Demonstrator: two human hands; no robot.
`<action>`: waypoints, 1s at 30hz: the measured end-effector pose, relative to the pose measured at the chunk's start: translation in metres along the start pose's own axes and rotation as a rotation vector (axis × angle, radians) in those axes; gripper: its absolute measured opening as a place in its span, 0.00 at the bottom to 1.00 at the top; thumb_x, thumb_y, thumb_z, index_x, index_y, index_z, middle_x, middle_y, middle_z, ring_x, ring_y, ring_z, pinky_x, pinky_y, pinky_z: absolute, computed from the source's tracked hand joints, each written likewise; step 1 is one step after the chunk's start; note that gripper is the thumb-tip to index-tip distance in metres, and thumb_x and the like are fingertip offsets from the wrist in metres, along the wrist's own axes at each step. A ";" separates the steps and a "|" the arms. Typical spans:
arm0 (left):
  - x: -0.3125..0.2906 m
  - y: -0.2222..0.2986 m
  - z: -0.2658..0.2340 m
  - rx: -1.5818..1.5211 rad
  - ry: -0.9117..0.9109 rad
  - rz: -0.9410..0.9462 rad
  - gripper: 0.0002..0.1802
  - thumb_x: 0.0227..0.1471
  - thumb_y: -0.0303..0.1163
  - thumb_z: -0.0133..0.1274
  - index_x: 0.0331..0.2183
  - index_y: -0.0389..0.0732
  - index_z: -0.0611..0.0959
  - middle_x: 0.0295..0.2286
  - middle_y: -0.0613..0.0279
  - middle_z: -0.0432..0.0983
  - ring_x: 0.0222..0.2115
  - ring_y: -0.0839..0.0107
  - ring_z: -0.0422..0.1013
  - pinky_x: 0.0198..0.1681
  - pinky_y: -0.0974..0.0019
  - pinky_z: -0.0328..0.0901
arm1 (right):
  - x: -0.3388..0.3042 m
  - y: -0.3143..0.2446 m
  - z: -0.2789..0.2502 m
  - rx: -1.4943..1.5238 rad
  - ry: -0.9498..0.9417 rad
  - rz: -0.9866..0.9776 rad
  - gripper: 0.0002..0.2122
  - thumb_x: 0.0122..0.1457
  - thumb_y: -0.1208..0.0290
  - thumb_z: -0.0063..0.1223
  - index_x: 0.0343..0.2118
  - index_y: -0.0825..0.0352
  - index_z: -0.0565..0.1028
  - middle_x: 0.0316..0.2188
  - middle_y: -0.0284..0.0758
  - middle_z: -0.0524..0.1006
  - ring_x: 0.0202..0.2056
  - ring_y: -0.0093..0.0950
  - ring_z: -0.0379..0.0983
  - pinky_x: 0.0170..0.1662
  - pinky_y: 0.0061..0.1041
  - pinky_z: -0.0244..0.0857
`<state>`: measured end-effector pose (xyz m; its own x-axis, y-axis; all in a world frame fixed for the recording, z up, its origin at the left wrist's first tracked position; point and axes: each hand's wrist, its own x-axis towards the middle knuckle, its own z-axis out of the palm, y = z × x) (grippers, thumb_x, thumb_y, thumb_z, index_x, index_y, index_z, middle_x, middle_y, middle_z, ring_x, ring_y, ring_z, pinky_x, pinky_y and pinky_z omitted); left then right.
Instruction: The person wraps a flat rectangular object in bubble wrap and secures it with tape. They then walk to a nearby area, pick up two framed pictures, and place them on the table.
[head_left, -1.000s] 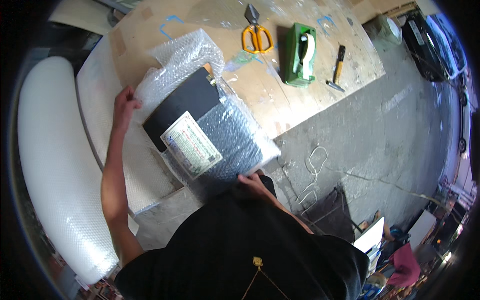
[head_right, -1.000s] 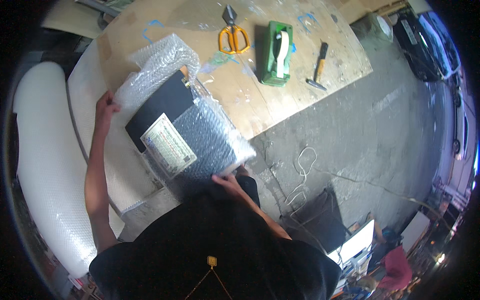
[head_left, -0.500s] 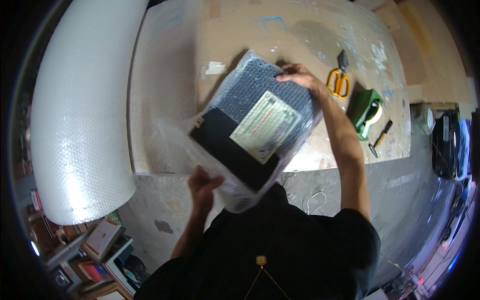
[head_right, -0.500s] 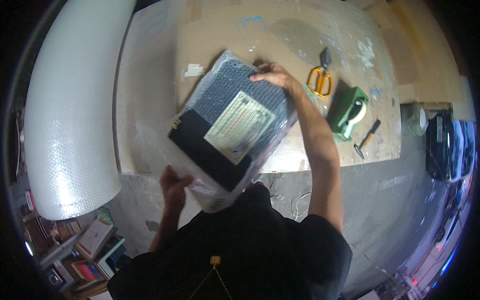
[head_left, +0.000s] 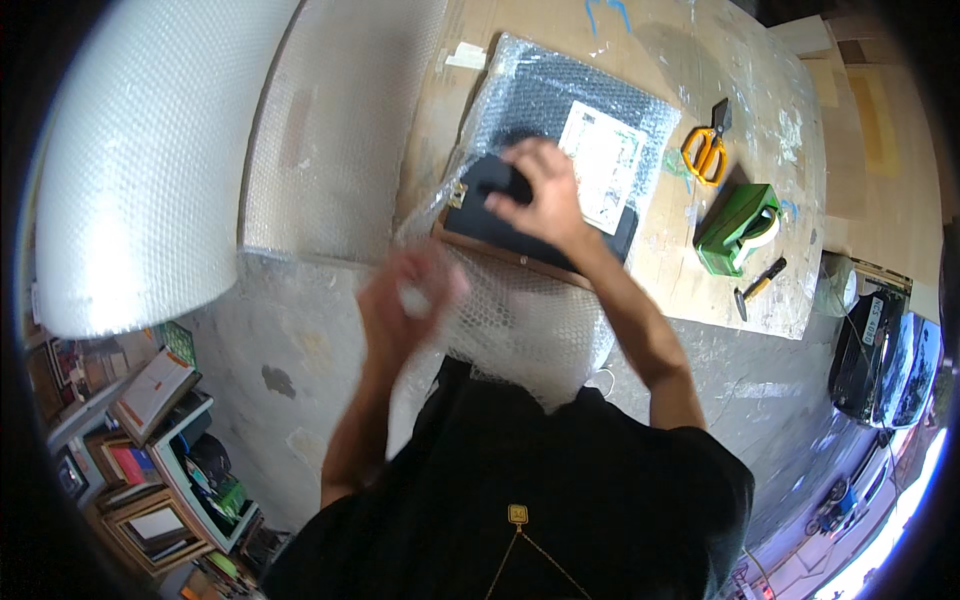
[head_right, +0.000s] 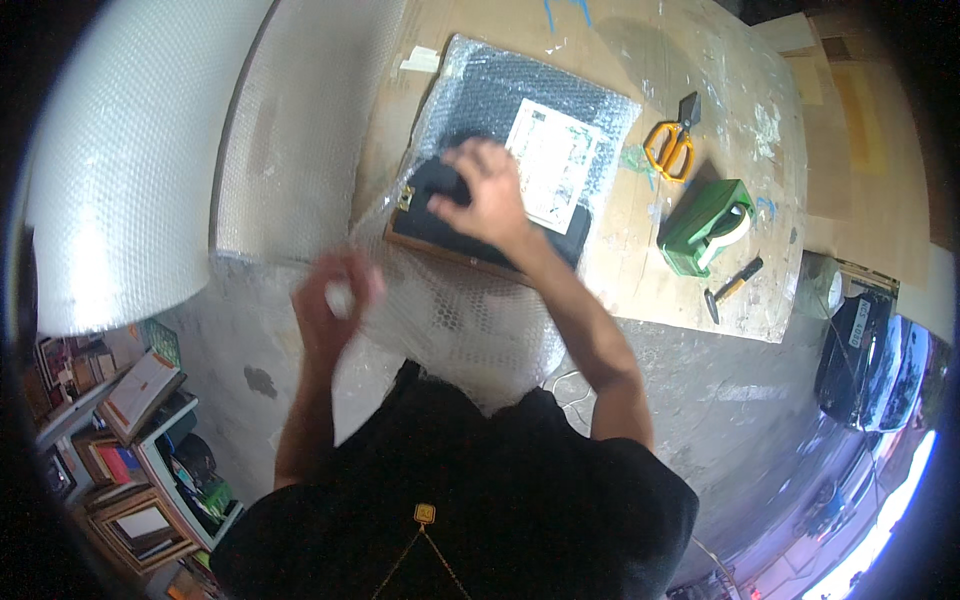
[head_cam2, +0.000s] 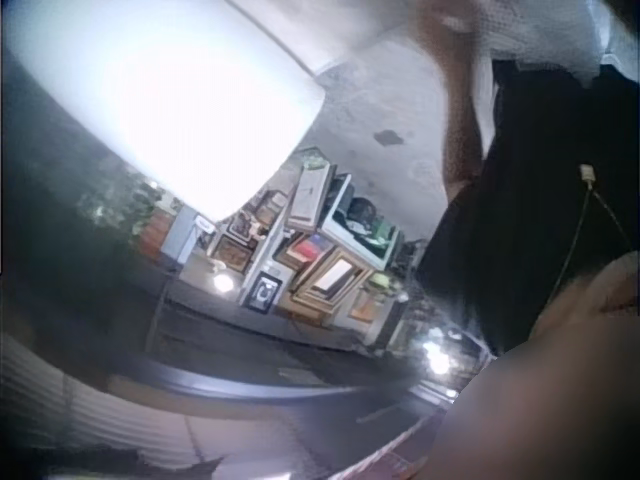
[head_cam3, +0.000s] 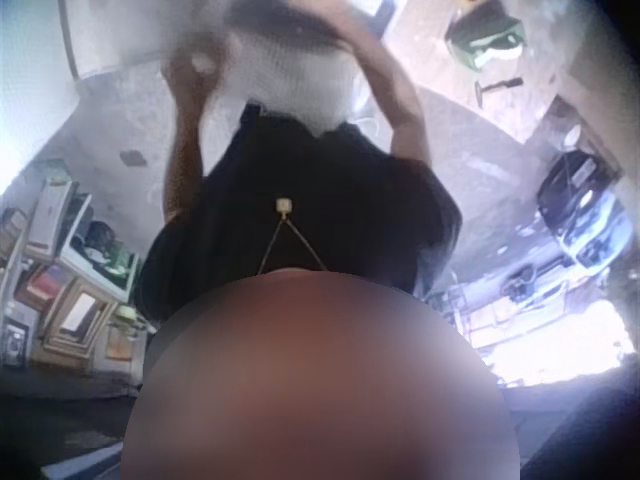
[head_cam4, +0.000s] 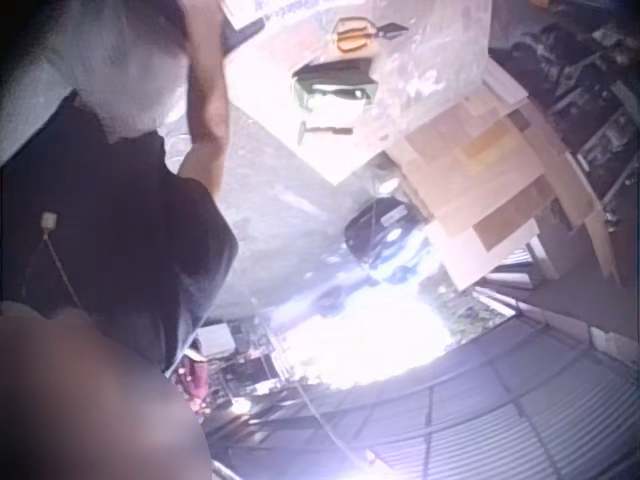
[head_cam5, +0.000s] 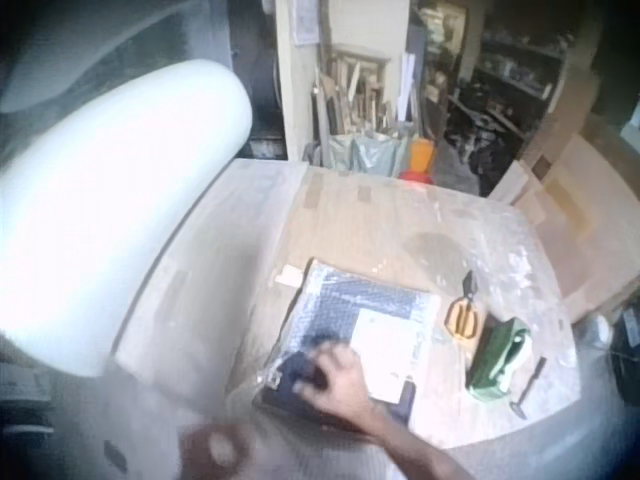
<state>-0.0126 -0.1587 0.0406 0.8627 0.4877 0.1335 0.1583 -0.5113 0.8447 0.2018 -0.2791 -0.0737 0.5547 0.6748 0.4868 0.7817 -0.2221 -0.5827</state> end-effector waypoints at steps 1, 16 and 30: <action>0.031 -0.010 -0.002 0.270 0.047 0.003 0.19 0.46 0.32 0.62 0.40 0.35 0.78 0.39 0.49 0.76 0.40 0.59 0.73 0.42 0.60 0.68 | -0.023 -0.020 0.004 -0.039 -0.083 0.021 0.30 0.33 0.57 0.70 0.43 0.62 0.74 0.46 0.41 0.67 0.52 0.42 0.61 0.53 0.43 0.56; -0.028 -0.126 0.076 0.485 0.069 0.210 0.14 0.49 0.26 0.54 0.41 0.43 0.82 0.22 0.56 0.73 0.19 0.61 0.72 0.23 0.61 0.66 | -0.059 -0.055 0.039 -0.299 -0.333 -0.023 0.28 0.53 0.66 0.55 0.57 0.41 0.63 0.61 0.39 0.53 0.64 0.44 0.43 0.62 0.54 0.41; -0.095 -0.148 0.051 0.512 0.309 0.009 0.17 0.39 0.25 0.59 0.37 0.42 0.78 0.32 0.56 0.75 0.31 0.55 0.74 0.34 0.57 0.68 | -0.039 -0.047 0.068 -0.054 -0.135 -0.103 0.12 0.43 0.58 0.67 0.25 0.59 0.79 0.50 0.32 0.74 0.60 0.39 0.59 0.59 0.51 0.47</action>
<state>-0.0937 -0.1658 -0.1231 0.6975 0.6260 0.3488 0.4294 -0.7548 0.4959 0.1239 -0.2465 -0.1094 0.4307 0.7834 0.4481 0.8486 -0.1825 -0.4966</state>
